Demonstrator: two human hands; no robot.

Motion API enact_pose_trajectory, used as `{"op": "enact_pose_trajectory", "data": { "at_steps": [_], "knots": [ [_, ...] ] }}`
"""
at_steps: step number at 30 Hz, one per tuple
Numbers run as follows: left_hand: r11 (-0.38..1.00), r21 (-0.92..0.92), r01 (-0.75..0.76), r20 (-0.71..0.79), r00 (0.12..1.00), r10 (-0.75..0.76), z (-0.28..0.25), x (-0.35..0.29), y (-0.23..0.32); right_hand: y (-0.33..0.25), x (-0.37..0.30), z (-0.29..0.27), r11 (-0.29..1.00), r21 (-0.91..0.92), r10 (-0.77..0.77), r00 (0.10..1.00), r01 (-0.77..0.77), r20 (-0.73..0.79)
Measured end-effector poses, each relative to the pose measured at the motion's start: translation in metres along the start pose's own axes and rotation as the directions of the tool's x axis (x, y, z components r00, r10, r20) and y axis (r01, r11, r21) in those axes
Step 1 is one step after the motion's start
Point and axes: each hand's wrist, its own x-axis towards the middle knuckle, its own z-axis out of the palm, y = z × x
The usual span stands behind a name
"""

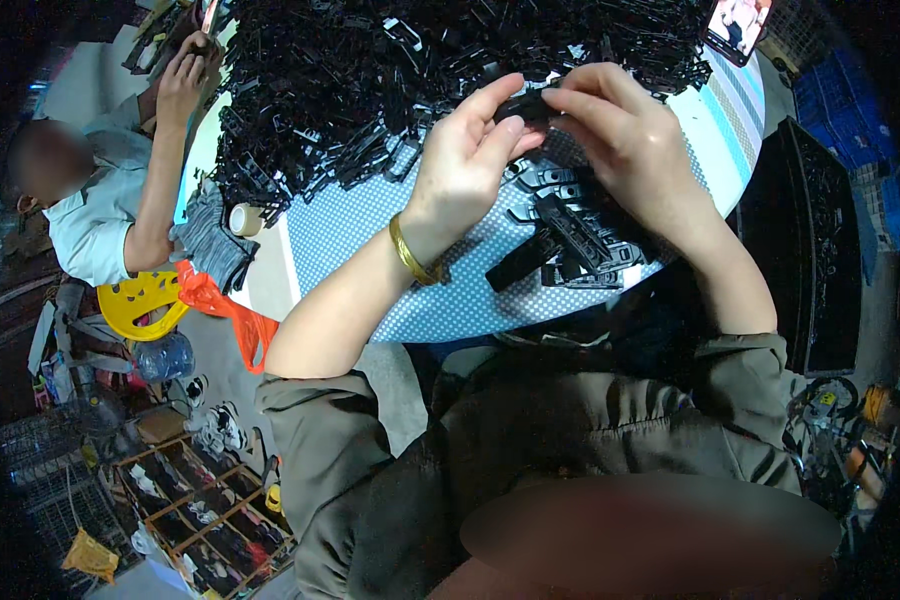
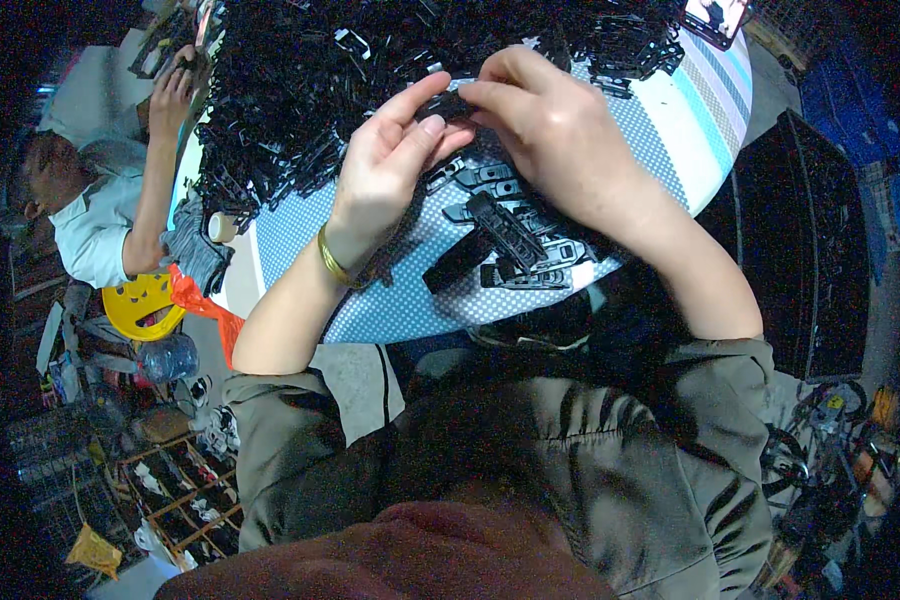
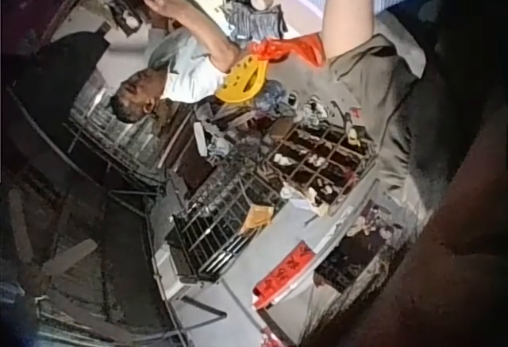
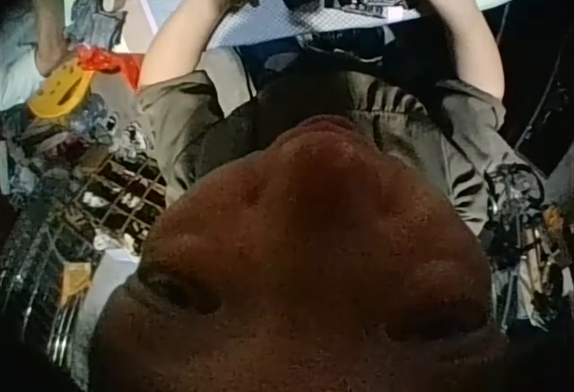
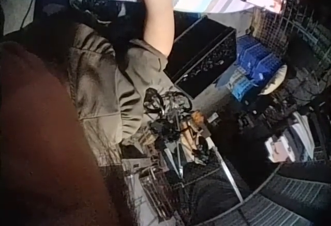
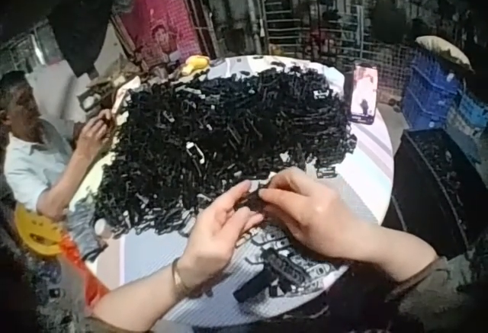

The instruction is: Assembling small black plastic components by hand at a workbench.

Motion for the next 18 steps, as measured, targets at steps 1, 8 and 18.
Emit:
{"op": "enact_pose_trajectory", "data": {
  "at_steps": [1,8,18],
  "knots": [
    [1.0,0.018,0.011,0.001,1.0,-0.011,0.0,0.0,0.0,-0.001,0.0,0.0,0.998,-0.04,-0.045,0.999,0.046,0.012],
    [0.995,-0.026,0.095,0.004,0.996,-0.095,-0.004,0.002,0.007,0.01,0.005,0.004,0.967,-0.11,-0.234,0.971,0.229,-0.035],
    [0.993,-0.111,0.034,-0.053,0.998,-0.04,-0.019,0.013,0.019,0.043,0.007,-0.006,0.823,0.421,0.329,0.924,-0.382,0.196]
  ]
}}
